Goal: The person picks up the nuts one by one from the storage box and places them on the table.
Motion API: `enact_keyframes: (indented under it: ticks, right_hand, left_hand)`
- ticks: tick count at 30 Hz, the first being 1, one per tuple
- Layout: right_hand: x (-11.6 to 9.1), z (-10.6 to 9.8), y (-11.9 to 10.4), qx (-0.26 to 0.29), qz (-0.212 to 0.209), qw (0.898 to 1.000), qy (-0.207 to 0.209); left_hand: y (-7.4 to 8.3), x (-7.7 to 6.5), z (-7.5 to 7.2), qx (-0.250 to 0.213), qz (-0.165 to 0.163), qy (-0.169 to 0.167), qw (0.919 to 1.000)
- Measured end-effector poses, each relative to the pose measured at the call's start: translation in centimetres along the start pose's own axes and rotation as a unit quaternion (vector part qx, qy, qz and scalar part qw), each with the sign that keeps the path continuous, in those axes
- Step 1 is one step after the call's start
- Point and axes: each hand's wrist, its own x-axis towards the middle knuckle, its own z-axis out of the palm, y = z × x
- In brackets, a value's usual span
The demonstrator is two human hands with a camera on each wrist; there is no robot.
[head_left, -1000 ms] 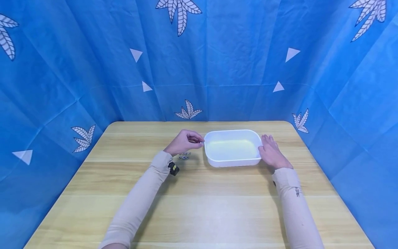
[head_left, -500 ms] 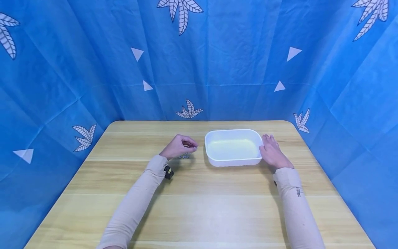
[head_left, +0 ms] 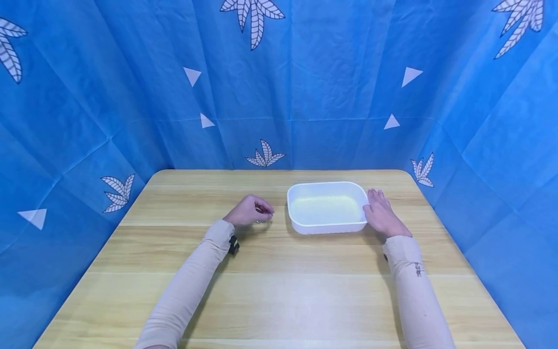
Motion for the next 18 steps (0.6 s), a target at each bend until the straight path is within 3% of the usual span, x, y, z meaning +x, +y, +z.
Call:
enact_keyframes:
  ticks: [7, 18]
  right_hand:
    - [-0.02, 0.04, 0.02, 0.003, -0.001, 1.000, -0.003]
    - [-0.01, 0.05, 0.02, 0.005, 0.001, 1.000, -0.003]
  left_hand:
    - [-0.34, 0.03, 0.12, 0.059, 0.013, -0.009, 0.9982]
    - [-0.59, 0.54, 0.19, 0.142, 0.025, -0.044, 0.9886]
